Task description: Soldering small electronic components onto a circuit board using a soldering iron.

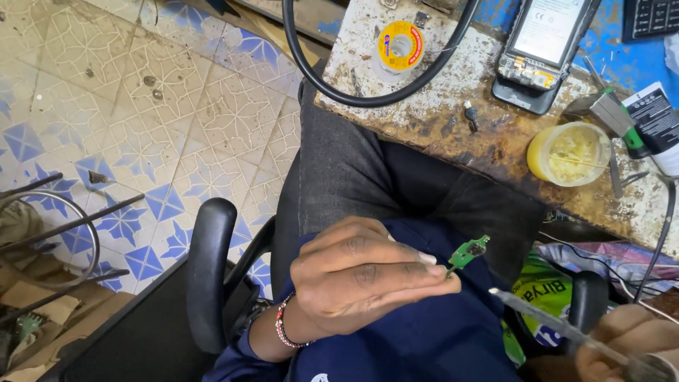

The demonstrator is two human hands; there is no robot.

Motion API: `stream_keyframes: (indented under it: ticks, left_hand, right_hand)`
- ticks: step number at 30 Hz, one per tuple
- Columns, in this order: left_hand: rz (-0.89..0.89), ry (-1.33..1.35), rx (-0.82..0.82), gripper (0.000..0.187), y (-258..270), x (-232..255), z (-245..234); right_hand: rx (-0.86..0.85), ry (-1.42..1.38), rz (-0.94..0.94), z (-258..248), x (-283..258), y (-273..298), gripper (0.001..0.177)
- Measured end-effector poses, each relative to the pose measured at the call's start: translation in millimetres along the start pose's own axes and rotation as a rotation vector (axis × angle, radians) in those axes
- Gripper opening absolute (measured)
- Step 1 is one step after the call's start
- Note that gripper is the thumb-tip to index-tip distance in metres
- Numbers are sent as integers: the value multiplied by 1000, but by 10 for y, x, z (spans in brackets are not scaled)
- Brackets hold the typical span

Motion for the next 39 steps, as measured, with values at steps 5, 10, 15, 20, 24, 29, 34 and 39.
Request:
stream_keyframes:
  ticks: [5,10,15,20,24,29,34,39]
  left_hand:
    - [-1,8,7,39,1,4,-10]
    - [-9,6,-14,37,-7,18,-22]
    - [9,4,-14,36,-24,33,-30]
    - [-3,2,-30,37,-32,35,-25]
    - [5,7,-34,37,-37,40,-23]
    - [-1,-1,-36,37,-41,38,-20]
    - [2,6,-40,37,-41,42,-20]
    - [-3,-4,-53,37,-51,48,-27]
  right_hand:
    - [773,-176,-608,-136,-2267,-175,29]
    - [698,-158,-574,-144,-2216,-207,26]
    - [742,-84,-726,-196,-2104,-91,29]
    - [576,23,-732,-176,-2107,-60,35]
    - [461,144,-663,-171,-2184,-110,28]
    - [539,128,-682,-208,-2148,-82,23]
    - [566,118,-621,-199,-2182,-62,25]
    - [464,147,-604,-246,-2175,-48,25]
Point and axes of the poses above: each hand's wrist, its own y-axis away from the middle knuckle, its own z-axis out of the palm, x = y × z, the point moved 9 cm from there along -y, towards the middle knuckle, and after that the axes turned 10 degrees about -x, right-handed, at the moved point
